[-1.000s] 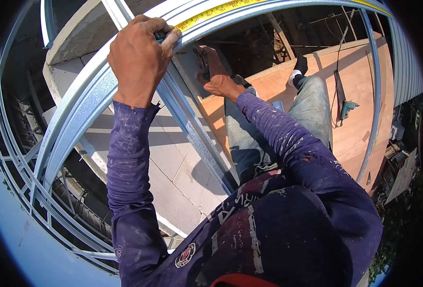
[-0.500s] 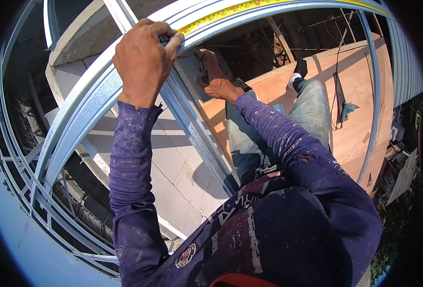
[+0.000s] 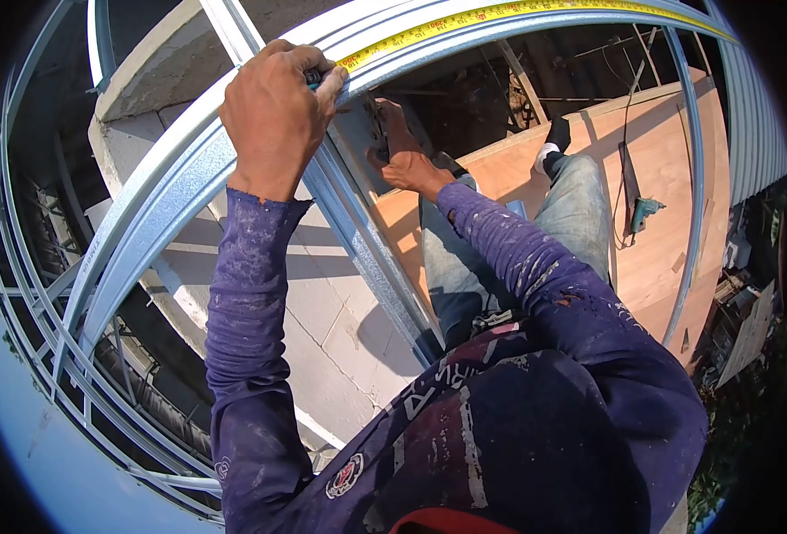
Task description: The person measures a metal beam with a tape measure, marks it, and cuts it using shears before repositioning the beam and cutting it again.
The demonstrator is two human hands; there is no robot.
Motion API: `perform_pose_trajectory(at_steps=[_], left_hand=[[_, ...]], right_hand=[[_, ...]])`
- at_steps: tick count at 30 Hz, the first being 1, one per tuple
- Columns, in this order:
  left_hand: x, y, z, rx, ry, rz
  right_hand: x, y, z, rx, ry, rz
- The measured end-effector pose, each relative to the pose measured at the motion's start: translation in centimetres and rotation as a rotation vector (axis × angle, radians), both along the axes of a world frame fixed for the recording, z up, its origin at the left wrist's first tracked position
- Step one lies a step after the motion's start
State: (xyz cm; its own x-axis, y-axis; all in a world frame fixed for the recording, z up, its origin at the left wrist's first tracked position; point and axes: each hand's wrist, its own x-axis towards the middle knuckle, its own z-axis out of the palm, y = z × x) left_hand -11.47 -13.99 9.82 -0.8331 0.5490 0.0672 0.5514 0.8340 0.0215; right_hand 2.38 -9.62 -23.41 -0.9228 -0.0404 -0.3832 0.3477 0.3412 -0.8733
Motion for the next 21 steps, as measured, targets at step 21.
perform_pose_trajectory(at_steps=[21], left_hand=[[0.6,1.6,4.6,0.201,-0.838,-0.117]], right_hand=[[-1.7,4.0,12.3,-0.192,-0.127,0.012]])
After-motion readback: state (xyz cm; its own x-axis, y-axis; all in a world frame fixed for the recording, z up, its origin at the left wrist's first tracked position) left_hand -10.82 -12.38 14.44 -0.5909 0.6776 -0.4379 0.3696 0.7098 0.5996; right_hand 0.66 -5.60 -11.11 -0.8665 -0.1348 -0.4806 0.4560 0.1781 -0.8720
